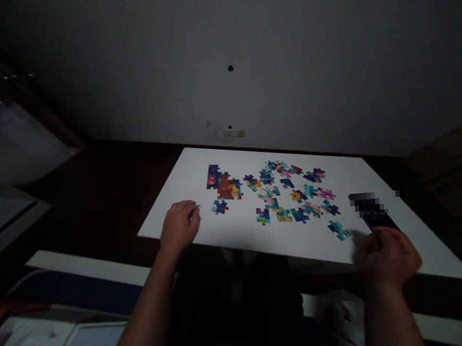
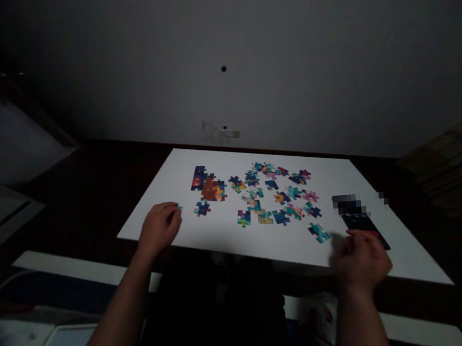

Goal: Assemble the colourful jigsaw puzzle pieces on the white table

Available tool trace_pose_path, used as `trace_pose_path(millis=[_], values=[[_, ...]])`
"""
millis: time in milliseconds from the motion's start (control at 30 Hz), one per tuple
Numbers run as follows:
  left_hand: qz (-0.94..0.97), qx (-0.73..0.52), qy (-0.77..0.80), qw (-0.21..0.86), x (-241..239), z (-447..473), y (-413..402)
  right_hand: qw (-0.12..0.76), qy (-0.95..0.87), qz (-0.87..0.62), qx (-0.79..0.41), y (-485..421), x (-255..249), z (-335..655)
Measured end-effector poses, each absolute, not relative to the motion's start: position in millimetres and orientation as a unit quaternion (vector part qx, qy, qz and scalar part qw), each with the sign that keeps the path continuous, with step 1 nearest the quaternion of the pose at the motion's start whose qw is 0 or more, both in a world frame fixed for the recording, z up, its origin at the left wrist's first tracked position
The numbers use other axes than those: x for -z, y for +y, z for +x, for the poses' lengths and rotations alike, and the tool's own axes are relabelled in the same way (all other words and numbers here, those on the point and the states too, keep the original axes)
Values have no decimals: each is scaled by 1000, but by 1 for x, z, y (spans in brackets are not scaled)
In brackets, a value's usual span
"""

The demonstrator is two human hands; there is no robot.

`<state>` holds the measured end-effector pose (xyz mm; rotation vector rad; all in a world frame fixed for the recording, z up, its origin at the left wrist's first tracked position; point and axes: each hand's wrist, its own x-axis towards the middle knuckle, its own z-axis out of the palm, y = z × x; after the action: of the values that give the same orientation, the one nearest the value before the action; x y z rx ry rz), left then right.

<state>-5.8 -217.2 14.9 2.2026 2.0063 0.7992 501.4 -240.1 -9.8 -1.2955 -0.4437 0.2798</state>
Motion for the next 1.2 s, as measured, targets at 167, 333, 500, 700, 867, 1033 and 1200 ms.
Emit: trace_pose_path(millis=[167,333,500,700,867,1033,1200], values=[[717,-267,642,37,-13,-7,-219,746,-238,-611,-115,-243,9,500],[720,-273,637,40,-13,-7,-219,721,-239,-642,-107,-243,9,499],[724,-262,637,45,-14,-8,-218,727,-263,-626,-100,-243,9,497],[734,-251,630,42,-12,-11,-215,691,-304,-647,-101,-245,8,495],[736,-252,628,34,-13,-12,-214,689,-323,-639,-110,-246,10,495],[733,-247,632,39,-17,-10,-214,667,-341,-654,-105,-246,9,494],[730,-249,635,32,-13,-11,-213,641,-360,-672,-91,-246,10,494]])
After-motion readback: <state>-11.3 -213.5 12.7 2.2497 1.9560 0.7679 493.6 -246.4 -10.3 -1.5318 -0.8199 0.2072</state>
